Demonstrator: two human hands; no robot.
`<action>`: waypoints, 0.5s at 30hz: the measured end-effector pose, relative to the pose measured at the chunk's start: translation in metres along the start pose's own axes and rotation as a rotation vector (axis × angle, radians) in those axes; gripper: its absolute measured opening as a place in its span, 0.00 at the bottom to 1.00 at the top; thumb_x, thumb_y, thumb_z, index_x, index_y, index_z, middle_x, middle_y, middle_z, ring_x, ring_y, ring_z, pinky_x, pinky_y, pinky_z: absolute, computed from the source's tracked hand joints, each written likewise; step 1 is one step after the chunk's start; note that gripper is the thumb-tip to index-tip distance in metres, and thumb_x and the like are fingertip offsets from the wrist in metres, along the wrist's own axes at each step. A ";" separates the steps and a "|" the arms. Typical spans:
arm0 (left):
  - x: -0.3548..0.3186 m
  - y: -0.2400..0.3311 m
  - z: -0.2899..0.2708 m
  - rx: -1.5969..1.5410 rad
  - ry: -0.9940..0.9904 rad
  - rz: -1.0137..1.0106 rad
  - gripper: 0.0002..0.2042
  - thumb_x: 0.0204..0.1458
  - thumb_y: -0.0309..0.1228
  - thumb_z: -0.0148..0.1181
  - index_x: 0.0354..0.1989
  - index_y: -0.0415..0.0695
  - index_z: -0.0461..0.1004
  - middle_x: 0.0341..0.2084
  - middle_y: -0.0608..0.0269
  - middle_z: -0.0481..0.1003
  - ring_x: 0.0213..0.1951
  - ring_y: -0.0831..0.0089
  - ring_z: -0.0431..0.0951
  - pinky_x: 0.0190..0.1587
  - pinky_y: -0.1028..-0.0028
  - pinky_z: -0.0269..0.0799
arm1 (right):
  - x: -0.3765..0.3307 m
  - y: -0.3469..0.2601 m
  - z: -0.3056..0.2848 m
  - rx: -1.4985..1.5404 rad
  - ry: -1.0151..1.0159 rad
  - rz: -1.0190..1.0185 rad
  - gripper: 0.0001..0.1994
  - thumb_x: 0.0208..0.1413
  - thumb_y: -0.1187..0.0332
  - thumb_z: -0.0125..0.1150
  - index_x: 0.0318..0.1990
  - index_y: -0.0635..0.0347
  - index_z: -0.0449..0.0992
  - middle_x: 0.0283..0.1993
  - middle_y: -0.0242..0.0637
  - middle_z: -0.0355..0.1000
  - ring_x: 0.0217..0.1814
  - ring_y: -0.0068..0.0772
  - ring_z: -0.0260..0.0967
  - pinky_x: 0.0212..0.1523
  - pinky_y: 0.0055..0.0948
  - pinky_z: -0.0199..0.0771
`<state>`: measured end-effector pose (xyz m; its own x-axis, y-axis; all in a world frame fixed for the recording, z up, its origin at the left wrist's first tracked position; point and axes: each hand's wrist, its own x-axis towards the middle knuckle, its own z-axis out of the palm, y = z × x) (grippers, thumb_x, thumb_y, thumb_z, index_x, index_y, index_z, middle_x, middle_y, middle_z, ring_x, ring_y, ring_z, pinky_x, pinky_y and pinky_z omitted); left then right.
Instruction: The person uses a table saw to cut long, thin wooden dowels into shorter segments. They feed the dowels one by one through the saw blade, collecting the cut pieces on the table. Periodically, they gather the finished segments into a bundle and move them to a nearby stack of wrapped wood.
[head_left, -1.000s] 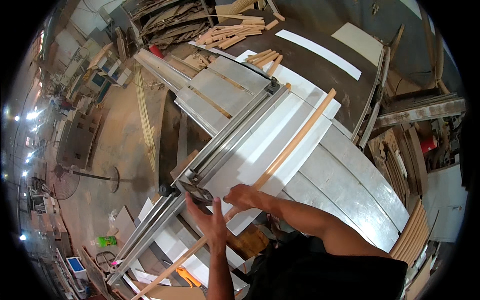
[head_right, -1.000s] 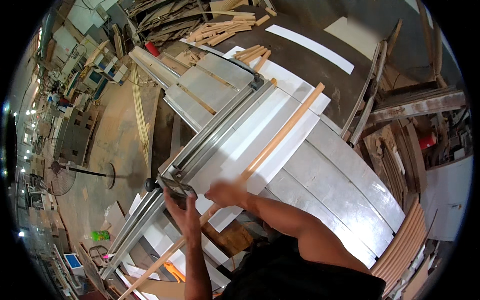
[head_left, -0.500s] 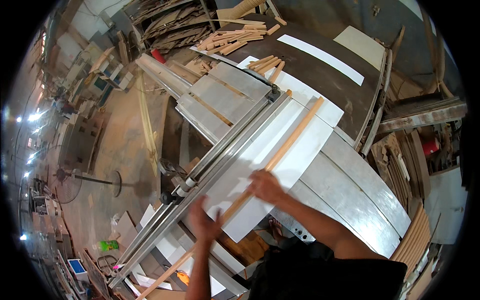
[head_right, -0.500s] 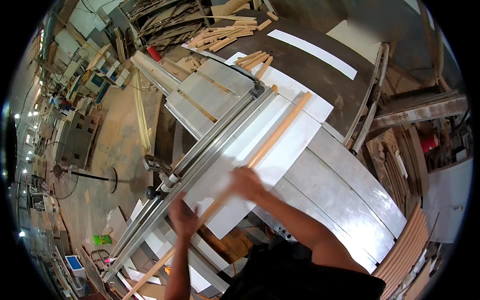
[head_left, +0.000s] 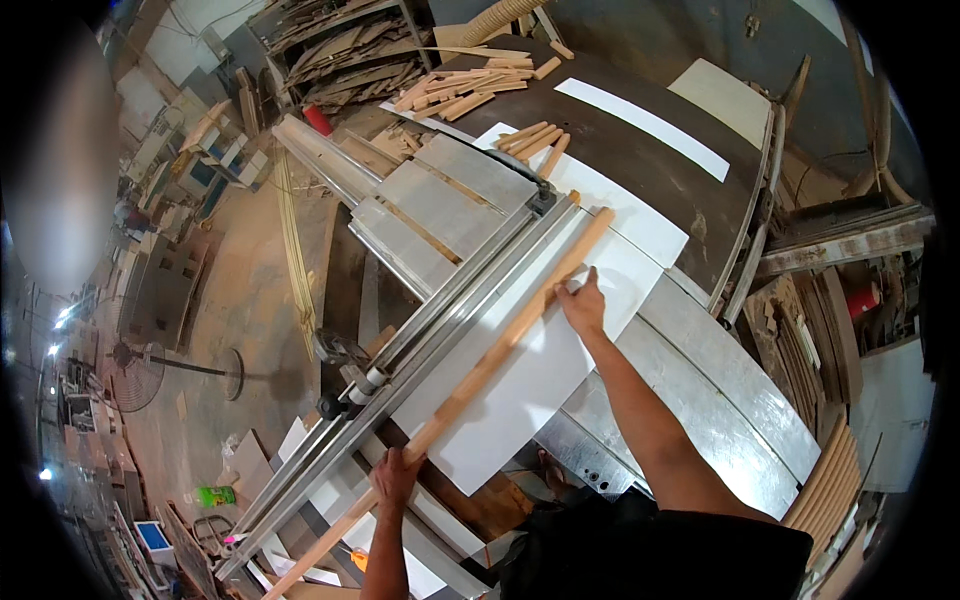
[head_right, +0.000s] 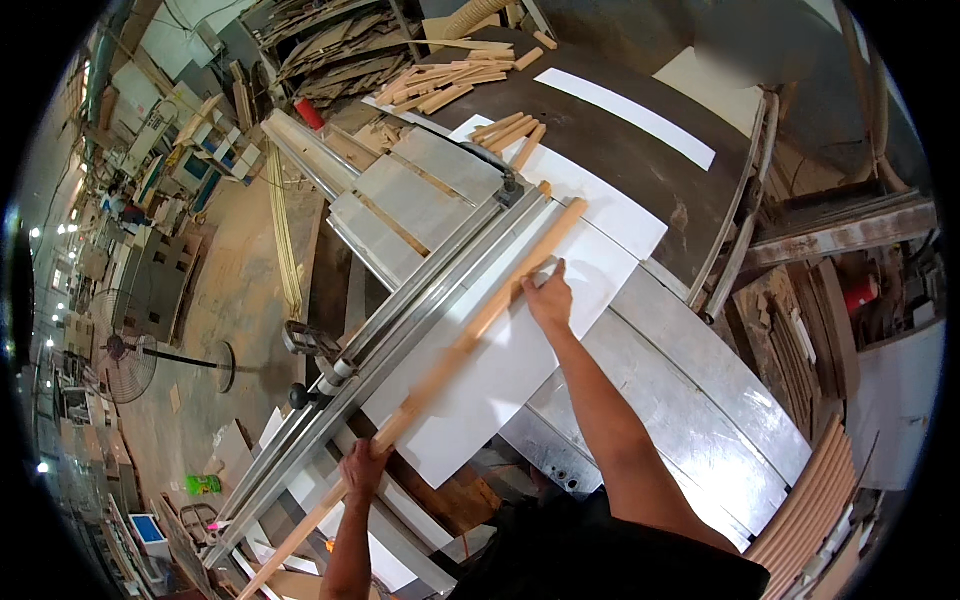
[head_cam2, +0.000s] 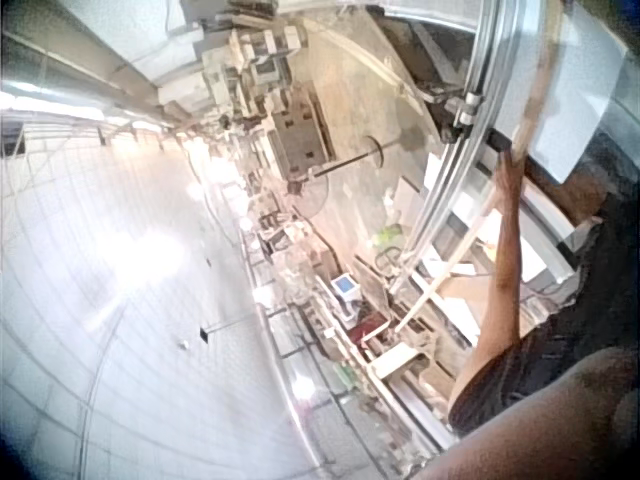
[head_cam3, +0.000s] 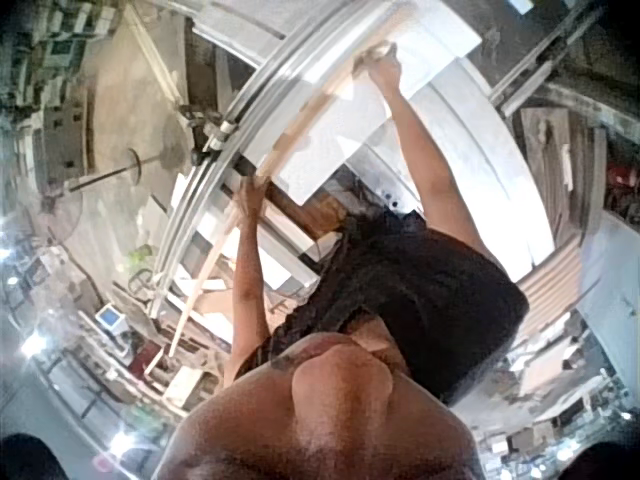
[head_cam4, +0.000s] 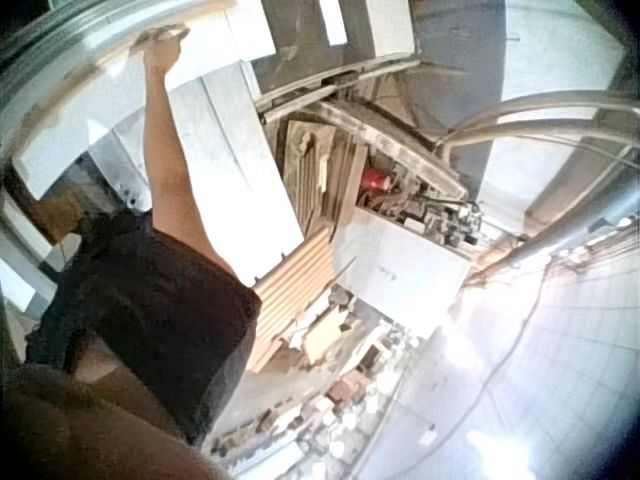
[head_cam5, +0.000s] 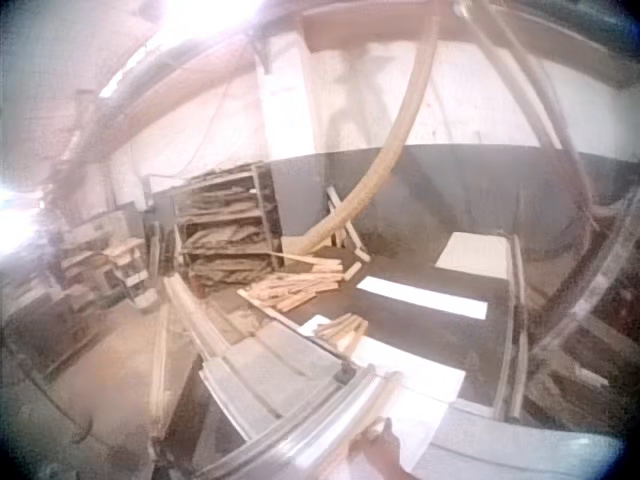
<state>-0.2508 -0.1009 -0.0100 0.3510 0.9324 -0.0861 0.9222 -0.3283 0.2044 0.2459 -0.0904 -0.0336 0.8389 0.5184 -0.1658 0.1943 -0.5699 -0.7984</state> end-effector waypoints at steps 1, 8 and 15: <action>0.001 -0.013 0.000 0.029 0.072 0.104 0.21 0.43 0.47 0.76 0.37 0.44 0.78 0.36 0.54 0.79 0.41 0.51 0.79 0.44 0.56 0.74 | 0.003 -0.003 0.005 0.020 -0.040 0.001 0.48 0.54 0.53 0.68 0.72 0.76 0.50 0.33 0.50 0.80 0.38 0.52 0.81 0.44 0.42 0.81; 0.009 -0.009 -0.011 0.232 0.375 0.154 0.33 0.39 0.42 0.78 0.54 0.44 0.73 0.56 0.53 0.68 0.58 0.50 0.67 0.61 0.49 0.59 | 0.003 -0.040 0.035 0.173 -0.113 0.037 0.35 0.58 0.62 0.59 0.69 0.72 0.56 0.34 0.54 0.80 0.41 0.56 0.80 0.46 0.47 0.80; 0.036 -0.003 -0.036 0.106 0.396 0.088 0.49 0.34 0.40 0.81 0.65 0.39 0.60 0.63 0.42 0.62 0.66 0.45 0.60 0.69 0.47 0.50 | 0.037 -0.035 0.057 0.160 -0.057 0.082 0.25 0.58 0.66 0.56 0.60 0.70 0.62 0.38 0.62 0.78 0.42 0.64 0.78 0.47 0.54 0.78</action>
<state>-0.2469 -0.0608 0.0217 0.3589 0.8792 0.3135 0.9103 -0.4040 0.0907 0.2412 -0.0147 -0.0449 0.8177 0.5121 -0.2628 0.0392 -0.5051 -0.8622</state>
